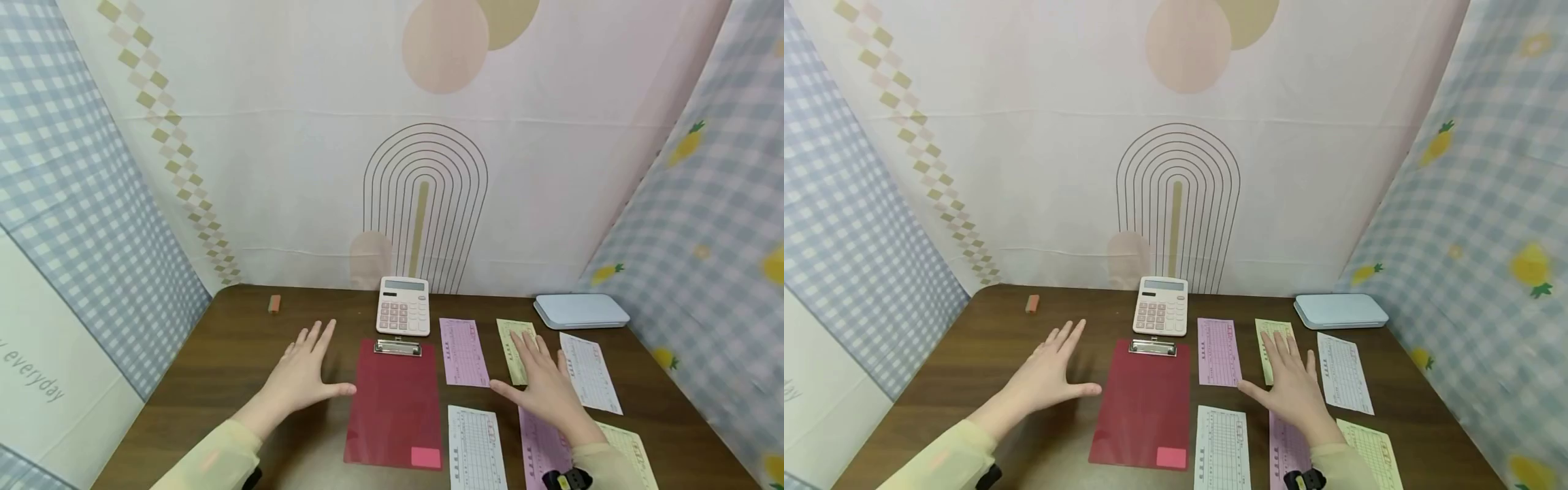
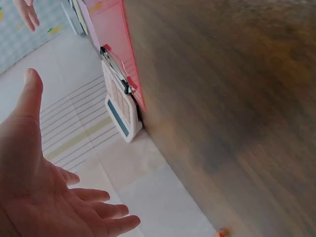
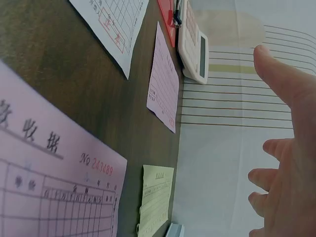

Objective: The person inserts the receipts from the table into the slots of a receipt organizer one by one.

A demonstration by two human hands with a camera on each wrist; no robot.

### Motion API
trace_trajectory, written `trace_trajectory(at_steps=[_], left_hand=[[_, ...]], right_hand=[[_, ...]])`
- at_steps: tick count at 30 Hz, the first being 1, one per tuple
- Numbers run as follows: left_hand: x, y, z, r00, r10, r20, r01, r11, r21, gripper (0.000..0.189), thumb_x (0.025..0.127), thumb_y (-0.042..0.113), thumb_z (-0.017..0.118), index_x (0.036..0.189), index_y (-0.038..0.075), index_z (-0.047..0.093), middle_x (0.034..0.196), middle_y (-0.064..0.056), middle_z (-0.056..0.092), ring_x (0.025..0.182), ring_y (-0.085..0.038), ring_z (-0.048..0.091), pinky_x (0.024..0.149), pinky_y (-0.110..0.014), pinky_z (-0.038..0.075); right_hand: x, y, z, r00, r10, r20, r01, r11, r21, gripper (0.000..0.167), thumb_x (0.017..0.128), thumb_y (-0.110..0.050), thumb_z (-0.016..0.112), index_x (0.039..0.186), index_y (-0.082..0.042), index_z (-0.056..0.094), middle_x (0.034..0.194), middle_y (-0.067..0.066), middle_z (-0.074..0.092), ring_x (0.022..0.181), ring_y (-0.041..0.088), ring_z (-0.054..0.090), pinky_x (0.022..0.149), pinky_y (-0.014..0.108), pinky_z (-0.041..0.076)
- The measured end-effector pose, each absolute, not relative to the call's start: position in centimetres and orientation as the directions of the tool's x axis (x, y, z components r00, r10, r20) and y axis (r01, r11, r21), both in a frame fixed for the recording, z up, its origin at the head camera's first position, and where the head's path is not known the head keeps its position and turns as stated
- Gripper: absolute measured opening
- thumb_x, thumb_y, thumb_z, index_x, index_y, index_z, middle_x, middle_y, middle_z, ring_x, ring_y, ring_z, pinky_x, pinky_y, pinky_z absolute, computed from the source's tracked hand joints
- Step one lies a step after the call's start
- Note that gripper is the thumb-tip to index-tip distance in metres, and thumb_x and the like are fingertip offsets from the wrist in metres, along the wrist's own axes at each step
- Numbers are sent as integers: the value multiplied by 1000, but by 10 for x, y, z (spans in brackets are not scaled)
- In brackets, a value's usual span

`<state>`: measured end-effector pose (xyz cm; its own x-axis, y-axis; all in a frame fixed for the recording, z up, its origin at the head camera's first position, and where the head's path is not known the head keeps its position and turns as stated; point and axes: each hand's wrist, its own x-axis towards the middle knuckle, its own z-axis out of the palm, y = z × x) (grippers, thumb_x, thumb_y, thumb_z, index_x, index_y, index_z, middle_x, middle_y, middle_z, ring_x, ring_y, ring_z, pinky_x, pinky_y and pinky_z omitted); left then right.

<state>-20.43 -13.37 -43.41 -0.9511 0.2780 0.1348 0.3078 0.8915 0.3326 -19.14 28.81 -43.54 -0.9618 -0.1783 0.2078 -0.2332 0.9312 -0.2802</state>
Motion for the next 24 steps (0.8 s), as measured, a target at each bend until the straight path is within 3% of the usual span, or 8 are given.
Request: trace_trajectory(at_steps=[9, 24], left_hand=[[-210, -121, -427, -949, 302, 90, 314, 889, 333, 101, 67, 69, 68, 145, 12, 37, 138, -19, 49, 121, -37, 52, 92, -53, 46], [-238, -99, -424, -929, 354, 105, 370, 892, 260, 83, 74, 60, 70, 135, 8, 51, 132, -17, 55, 122, -31, 53, 97, -51, 42]], right_hand=[[-209, 285, -434, -954, -220, 201, -279, 899, -339, 93, 81, -54, 66, 148, -4, 26, 150, 27, 24, 139, 48, 15, 109, 66, 4], [-234, 275, -446, -961, -231, 154, -272, 896, -351, 91, 81, -52, 66, 146, -2, 29, 149, 28, 27, 139, 47, 17, 107, 67, 5]])
